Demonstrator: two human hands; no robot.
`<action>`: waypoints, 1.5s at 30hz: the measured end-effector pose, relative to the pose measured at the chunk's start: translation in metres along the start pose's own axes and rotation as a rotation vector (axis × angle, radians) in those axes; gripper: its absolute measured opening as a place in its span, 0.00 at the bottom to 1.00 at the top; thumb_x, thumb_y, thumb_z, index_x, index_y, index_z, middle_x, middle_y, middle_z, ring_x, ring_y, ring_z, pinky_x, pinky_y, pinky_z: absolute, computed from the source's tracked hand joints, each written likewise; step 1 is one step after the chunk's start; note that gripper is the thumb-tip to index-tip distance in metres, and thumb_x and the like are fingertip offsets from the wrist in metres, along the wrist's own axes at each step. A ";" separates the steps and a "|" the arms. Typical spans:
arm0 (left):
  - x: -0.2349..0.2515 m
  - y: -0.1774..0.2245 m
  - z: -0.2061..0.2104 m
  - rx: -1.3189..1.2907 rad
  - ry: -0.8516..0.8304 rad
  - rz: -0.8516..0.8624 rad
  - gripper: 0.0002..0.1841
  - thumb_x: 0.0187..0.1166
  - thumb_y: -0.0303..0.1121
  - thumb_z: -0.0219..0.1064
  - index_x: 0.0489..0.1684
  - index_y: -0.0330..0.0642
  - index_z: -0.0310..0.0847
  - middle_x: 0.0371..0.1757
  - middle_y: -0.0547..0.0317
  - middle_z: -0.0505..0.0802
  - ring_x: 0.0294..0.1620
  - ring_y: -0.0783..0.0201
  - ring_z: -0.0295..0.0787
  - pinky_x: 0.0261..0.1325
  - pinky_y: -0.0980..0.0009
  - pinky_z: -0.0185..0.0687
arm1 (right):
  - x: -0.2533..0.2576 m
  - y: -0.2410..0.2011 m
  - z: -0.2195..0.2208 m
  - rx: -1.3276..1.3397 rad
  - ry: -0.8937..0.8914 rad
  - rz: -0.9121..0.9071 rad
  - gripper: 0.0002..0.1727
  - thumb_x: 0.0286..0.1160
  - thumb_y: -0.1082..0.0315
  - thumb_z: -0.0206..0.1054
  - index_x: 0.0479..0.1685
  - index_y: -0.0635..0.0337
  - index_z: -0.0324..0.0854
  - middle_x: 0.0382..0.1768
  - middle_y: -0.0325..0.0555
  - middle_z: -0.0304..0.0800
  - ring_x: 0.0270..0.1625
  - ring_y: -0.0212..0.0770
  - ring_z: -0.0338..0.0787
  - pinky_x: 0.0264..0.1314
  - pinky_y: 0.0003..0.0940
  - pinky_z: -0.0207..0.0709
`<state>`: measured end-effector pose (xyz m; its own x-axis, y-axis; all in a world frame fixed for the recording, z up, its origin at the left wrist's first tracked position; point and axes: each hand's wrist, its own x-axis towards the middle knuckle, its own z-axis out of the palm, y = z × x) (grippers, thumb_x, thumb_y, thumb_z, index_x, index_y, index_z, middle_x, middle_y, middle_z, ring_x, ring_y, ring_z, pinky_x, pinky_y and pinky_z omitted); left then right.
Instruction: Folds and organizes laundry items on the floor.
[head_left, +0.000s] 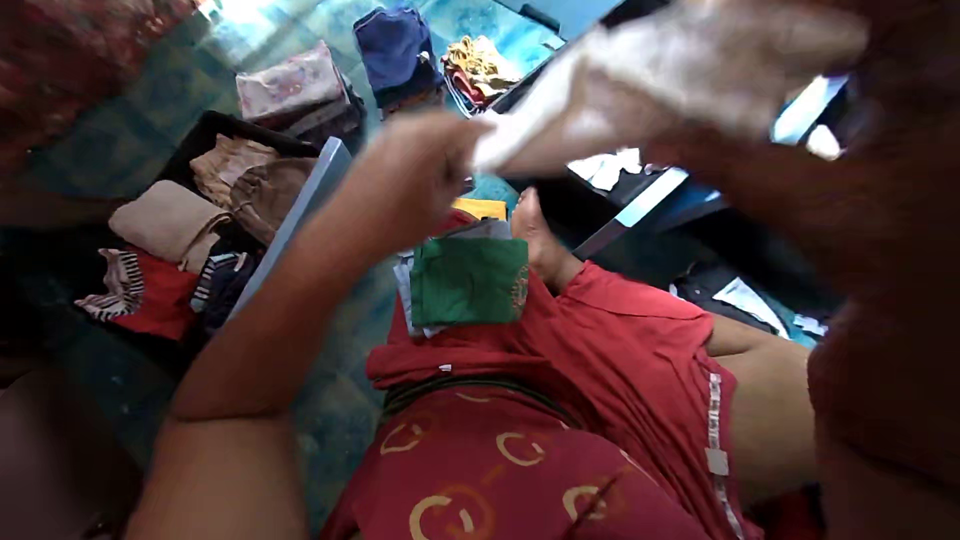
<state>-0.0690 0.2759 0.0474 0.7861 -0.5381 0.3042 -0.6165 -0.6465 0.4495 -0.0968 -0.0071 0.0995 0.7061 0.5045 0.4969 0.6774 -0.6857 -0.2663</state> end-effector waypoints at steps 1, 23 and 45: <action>-0.017 0.007 0.017 -0.020 -0.034 0.041 0.14 0.76 0.21 0.65 0.57 0.35 0.88 0.53 0.46 0.93 0.56 0.53 0.91 0.62 0.51 0.86 | -0.025 -0.012 -0.002 -0.012 -0.047 -0.017 0.24 0.81 0.51 0.67 0.71 0.54 0.78 0.56 0.49 0.89 0.56 0.41 0.89 0.57 0.44 0.83; -0.096 -0.011 0.137 -0.919 0.112 -0.924 0.23 0.82 0.27 0.66 0.73 0.37 0.65 0.46 0.51 0.93 0.39 0.65 0.92 0.45 0.65 0.89 | -0.046 -0.023 0.203 0.114 -0.345 0.037 0.45 0.79 0.40 0.63 0.91 0.57 0.61 0.92 0.63 0.52 0.94 0.65 0.51 0.86 0.80 0.42; -0.027 -0.034 0.118 -0.855 0.098 -0.810 0.26 0.76 0.15 0.58 0.75 0.39 0.80 0.67 0.49 0.89 0.48 0.65 0.91 0.51 0.65 0.88 | -0.093 -0.011 0.215 0.128 -0.241 0.024 0.45 0.74 0.46 0.69 0.88 0.65 0.65 0.89 0.64 0.60 0.93 0.63 0.57 0.86 0.74 0.49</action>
<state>-0.0744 0.2487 -0.0755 0.9570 -0.0697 -0.2816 0.2646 -0.1884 0.9458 -0.1254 0.0663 -0.1207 0.7408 0.6097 0.2819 0.6694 -0.6351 -0.3855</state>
